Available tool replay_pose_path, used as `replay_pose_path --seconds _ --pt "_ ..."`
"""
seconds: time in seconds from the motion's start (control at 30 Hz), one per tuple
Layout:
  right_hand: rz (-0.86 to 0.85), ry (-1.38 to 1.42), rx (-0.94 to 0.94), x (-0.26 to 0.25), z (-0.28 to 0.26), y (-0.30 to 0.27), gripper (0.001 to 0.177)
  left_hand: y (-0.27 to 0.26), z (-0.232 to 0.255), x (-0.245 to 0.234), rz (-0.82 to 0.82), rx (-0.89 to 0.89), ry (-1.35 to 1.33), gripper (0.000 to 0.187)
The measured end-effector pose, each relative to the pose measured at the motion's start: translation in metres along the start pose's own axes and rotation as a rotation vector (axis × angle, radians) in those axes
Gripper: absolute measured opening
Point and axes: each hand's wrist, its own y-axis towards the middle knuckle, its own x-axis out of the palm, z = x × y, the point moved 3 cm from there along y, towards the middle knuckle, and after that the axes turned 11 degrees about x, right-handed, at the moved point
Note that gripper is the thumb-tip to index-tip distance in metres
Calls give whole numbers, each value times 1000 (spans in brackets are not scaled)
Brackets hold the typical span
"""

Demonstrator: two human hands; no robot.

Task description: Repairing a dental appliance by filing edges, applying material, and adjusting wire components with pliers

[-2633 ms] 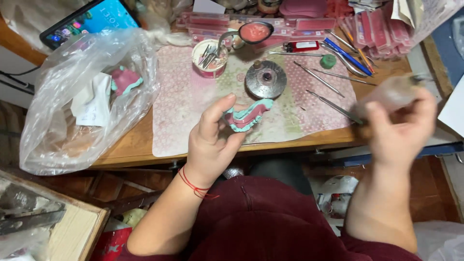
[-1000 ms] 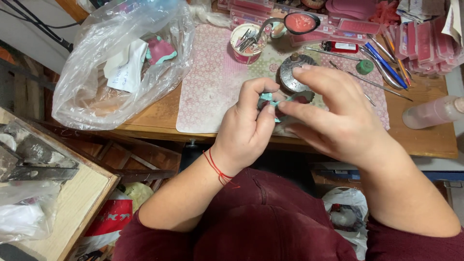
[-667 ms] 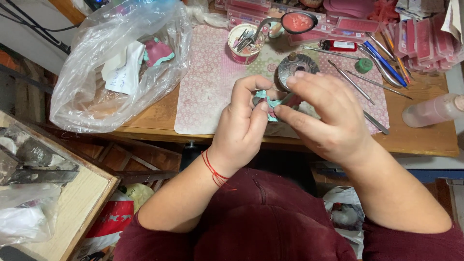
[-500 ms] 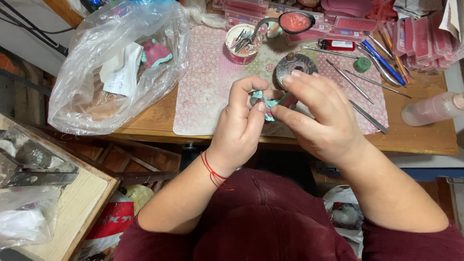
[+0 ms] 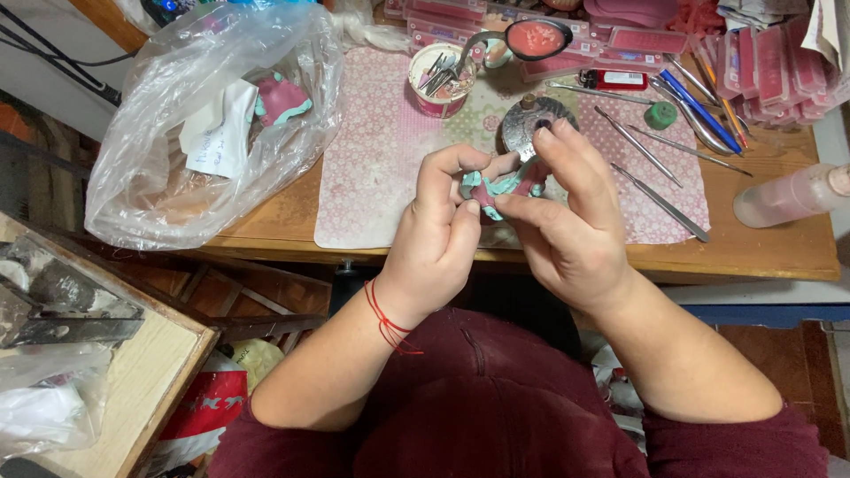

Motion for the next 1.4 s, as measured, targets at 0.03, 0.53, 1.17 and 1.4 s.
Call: replay_pose_path --seconds 0.03,0.53,1.17,1.4 --pt "0 0 -1 1 1 0 12 0 0 0 0 0 0 36" --pt "-40 138 126 8 10 -7 21 0 4 -3 -52 -38 192 33" --pt "-10 -80 -67 -1 6 3 7 -5 3 1 -141 76 382 46" --pt "-42 -80 -70 -2 9 6 11 -4 2 1 -143 84 383 44"
